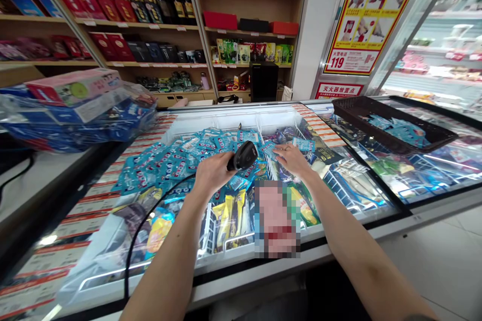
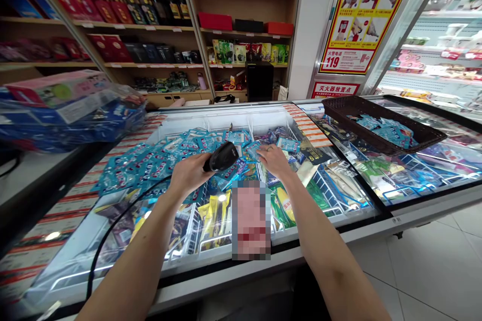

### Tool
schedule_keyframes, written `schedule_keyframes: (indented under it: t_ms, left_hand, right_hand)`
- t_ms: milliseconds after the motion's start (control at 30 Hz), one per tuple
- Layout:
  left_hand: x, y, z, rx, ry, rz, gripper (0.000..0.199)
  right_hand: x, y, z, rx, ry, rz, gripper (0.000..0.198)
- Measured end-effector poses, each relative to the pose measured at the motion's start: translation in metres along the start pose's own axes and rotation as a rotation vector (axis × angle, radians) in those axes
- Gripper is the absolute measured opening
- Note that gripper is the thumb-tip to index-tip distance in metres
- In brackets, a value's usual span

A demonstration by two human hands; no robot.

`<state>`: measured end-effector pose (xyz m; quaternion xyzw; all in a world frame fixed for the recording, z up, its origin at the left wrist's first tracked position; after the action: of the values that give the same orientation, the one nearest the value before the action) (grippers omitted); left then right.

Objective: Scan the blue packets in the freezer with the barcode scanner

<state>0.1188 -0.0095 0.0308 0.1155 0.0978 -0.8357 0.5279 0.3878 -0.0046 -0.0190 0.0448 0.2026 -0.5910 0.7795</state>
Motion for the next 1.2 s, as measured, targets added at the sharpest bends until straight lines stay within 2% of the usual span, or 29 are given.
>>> schedule_keyframes:
  t_ms: [133,267,400,500,600,800,900,1067,1200]
  left_hand:
    - [-0.001,0.0,-0.001,-0.008,-0.021,0.002,0.034]
    - [-0.001,-0.001,-0.002,-0.011,-0.029,0.004,0.036]
    - [-0.001,-0.002,-0.003,-0.006,-0.012,-0.008,0.035]
    - [-0.001,-0.002,-0.003,-0.009,-0.009,-0.004,0.035]
    - [-0.001,-0.002,-0.003,-0.014,-0.018,-0.007,0.034]
    - [-0.001,-0.001,-0.003,-0.034,-0.024,-0.041,0.029]
    - [-0.001,-0.001,-0.003,-0.025,-0.019,-0.046,0.031]
    - [0.0,-0.002,-0.002,-0.004,0.016,-0.062,0.033]
    - [0.001,-0.001,-0.001,0.015,0.026,-0.091,0.03]
  right_hand:
    - [0.0,-0.002,0.002,0.034,-0.019,-0.075,0.034]
    - [0.0,-0.007,0.002,0.023,0.055,-0.101,0.04]
    - [-0.002,-0.002,-0.01,0.08,0.079,-0.215,0.055]
    - [-0.004,0.004,-0.02,0.1,0.045,-0.275,0.054]
    - [-0.004,0.008,-0.02,0.076,0.038,-0.286,0.05]
    - [-0.003,0.015,-0.011,-0.103,0.077,-0.426,0.072]
    - [-0.003,0.017,-0.009,-0.209,0.16,-0.427,0.06]
    - [-0.002,0.019,-0.004,-0.333,0.326,-0.326,0.033]
    - [-0.001,0.019,-0.004,-0.354,0.347,-0.301,0.031]
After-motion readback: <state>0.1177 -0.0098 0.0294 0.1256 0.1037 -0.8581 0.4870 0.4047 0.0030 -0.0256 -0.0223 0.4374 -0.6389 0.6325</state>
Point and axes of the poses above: each hand's wrist, its own x-axis away from the middle knuckle, its own z-axis out of the back of the hand, y = z × x, the point moved 2 cm from there along -x, towards the middle knuckle, and after that the axes turned 2 degrees about -x, right-handed, at the moved point
